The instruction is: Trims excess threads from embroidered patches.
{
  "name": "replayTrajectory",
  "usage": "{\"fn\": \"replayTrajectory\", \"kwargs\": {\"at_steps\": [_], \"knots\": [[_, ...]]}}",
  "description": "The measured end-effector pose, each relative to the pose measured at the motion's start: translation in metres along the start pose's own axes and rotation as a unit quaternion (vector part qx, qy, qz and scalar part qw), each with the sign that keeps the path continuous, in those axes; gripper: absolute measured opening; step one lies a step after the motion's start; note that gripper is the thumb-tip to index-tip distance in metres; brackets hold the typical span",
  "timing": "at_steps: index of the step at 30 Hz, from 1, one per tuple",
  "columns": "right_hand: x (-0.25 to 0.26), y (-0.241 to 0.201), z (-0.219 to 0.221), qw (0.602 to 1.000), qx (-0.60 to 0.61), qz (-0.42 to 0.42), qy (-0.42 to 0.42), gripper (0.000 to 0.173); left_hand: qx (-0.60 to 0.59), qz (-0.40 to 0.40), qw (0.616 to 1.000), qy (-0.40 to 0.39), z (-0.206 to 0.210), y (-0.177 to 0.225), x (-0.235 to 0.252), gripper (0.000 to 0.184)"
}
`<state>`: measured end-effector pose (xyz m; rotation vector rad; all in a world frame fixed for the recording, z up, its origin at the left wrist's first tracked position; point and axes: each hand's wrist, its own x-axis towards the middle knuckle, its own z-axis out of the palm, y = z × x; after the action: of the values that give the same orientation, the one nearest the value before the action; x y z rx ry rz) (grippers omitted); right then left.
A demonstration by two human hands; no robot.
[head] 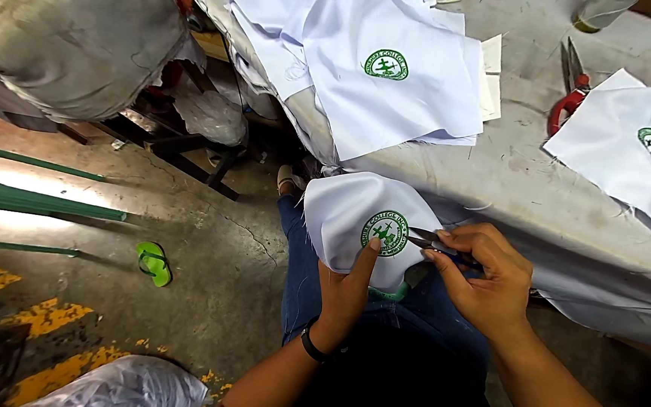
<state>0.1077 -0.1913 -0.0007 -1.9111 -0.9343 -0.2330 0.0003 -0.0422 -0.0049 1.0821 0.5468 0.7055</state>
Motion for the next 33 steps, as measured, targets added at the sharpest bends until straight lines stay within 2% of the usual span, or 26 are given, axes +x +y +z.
{"fn": "replayTrajectory", "kwargs": {"at_steps": [7, 15, 28, 33], "knots": [[-0.0031, -0.0008, 0.0049, 0.999, 0.034, 0.021, 0.021, 0.020, -0.022, -0.024, 0.999, 0.014, 0.0018, 0.0013, -0.0004, 0.028], [-0.0027, -0.0028, 0.0024, 1.000, 0.018, 0.003, 0.003, 0.017, -0.026, -0.020, 0.999, 0.011, 0.0031, 0.0005, -0.0015, 0.029], [-0.0016, -0.0009, -0.0004, 0.999, 0.021, 0.020, -0.017, 0.018, -0.040, -0.044, 0.998, -0.003, 0.0012, 0.0014, -0.0011, 0.028], [-0.0032, -0.0069, -0.0032, 1.000, 0.011, 0.012, -0.010, 0.020, -0.031, -0.016, 0.999, 0.002, 0.0013, -0.0015, -0.0003, 0.030]]}}
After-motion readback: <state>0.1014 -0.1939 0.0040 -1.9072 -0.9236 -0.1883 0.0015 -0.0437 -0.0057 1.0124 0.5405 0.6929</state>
